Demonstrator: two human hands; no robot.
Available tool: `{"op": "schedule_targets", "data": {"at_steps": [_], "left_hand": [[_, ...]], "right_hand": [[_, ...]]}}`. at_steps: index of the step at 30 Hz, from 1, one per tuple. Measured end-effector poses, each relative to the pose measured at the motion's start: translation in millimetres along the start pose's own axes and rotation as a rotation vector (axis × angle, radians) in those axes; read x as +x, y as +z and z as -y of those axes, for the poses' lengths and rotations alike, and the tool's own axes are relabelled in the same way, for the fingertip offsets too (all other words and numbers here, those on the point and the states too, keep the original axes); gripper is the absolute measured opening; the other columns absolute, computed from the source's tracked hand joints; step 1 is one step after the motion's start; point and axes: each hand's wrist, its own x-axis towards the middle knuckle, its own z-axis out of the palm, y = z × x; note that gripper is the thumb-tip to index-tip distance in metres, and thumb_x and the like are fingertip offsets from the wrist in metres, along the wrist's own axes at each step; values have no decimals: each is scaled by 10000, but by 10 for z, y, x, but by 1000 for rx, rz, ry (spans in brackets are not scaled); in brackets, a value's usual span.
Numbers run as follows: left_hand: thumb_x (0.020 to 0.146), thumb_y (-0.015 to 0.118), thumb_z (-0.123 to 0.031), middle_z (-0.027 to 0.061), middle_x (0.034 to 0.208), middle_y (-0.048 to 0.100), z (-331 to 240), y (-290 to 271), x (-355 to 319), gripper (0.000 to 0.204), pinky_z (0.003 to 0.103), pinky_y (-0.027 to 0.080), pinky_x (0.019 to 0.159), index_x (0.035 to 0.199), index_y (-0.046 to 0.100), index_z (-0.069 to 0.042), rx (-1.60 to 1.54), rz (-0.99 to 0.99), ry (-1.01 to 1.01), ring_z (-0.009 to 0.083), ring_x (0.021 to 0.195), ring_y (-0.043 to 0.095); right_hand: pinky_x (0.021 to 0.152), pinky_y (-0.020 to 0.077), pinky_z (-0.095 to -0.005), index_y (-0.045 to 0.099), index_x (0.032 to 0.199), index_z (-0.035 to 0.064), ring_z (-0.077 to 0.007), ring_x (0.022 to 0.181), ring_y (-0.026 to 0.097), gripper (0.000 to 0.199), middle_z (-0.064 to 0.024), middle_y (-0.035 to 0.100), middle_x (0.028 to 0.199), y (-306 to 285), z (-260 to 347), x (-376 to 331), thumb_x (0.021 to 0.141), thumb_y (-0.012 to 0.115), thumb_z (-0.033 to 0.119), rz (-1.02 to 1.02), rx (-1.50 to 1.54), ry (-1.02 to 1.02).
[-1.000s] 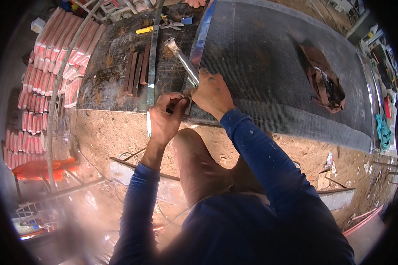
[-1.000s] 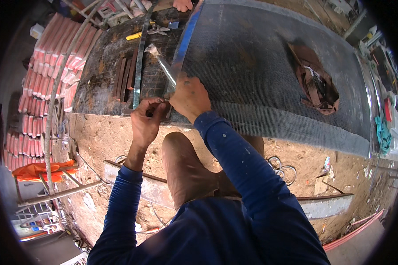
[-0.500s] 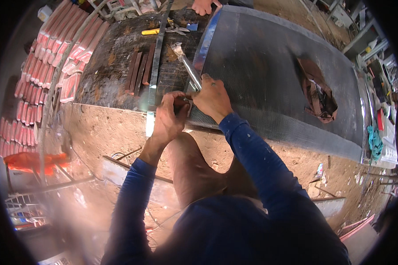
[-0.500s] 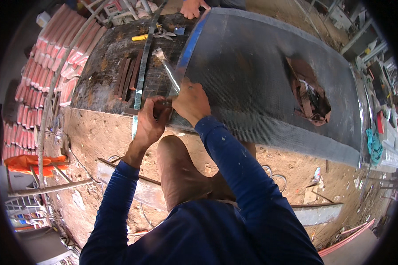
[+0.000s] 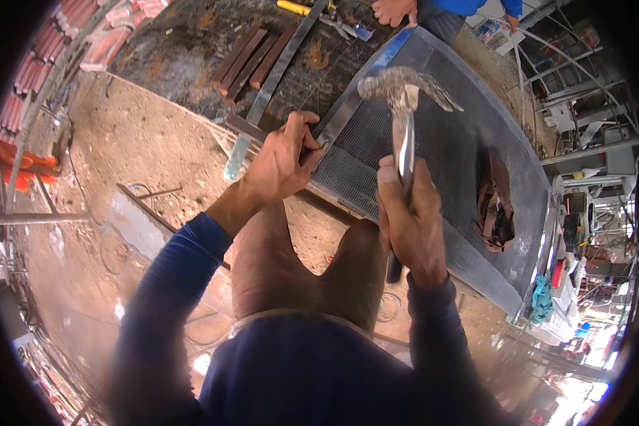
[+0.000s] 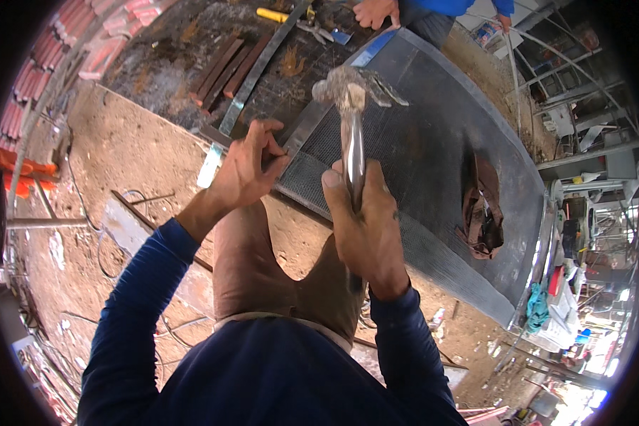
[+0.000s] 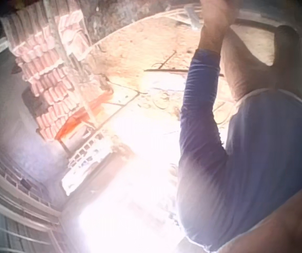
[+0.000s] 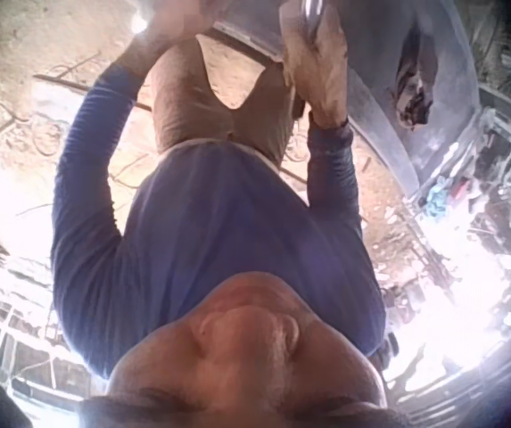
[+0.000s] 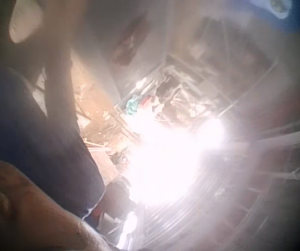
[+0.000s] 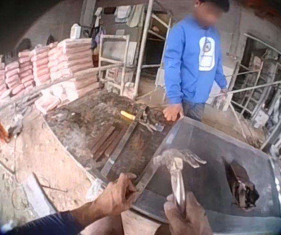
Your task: The person uses a hammer to secure a metal frame onto a mesh screen. They repeatedly strike the frame along the edges to fasten it, while another person assists by holding the screen steady.
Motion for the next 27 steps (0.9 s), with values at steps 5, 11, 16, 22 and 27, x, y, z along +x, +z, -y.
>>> {"op": "schedule_targets", "data": {"at_steps": [5, 11, 16, 22, 27], "left_hand": [[921, 813, 49, 171, 875, 722, 110, 97, -28, 567, 444, 619, 773, 1392, 495, 43, -28, -24, 7, 386, 839, 785], [915, 801, 75, 174, 886, 720, 130, 83, -31, 558, 447, 615, 777, 1380, 493, 47, -26, -20, -7, 400, 859, 780], [911, 807, 79, 165, 877, 719, 139, 64, -38, 560, 429, 626, 771, 1376, 496, 45, -46, -37, -8, 382, 833, 784], [914, 811, 74, 168, 892, 717, 149, 97, -37, 562, 427, 634, 779, 1380, 498, 35, -40, -30, -24, 373, 837, 787], [916, 815, 68, 161, 905, 718, 141, 67, -57, 562, 425, 632, 773, 1379, 500, 27, -29, -38, -41, 360, 839, 789]], "right_hand": [[537, 431, -448, 549, 1024, 1, -291, 507, 560, 288, -163, 540, 677, -124, 233, -233, 1145, 655, 240, 110, -259, -160], [485, 409, -453, 549, 1032, 11, -283, 459, 538, 259, -144, 516, 637, 36, 75, -338, 1146, 652, 220, 102, -321, -168], [490, 416, -382, 612, 1090, 7, -194, 507, 517, 279, -82, 539, 651, -130, 298, -288, 1180, 596, 270, 10, -233, -155], [517, 438, -373, 632, 1230, -29, -199, 590, 575, 309, -150, 609, 811, -72, 180, -314, 1191, 570, 272, 54, -424, -274], [561, 457, -333, 631, 1247, -61, -199, 719, 620, 312, -180, 627, 935, -203, 294, -290, 1162, 636, 239, 68, -326, -5]]}}
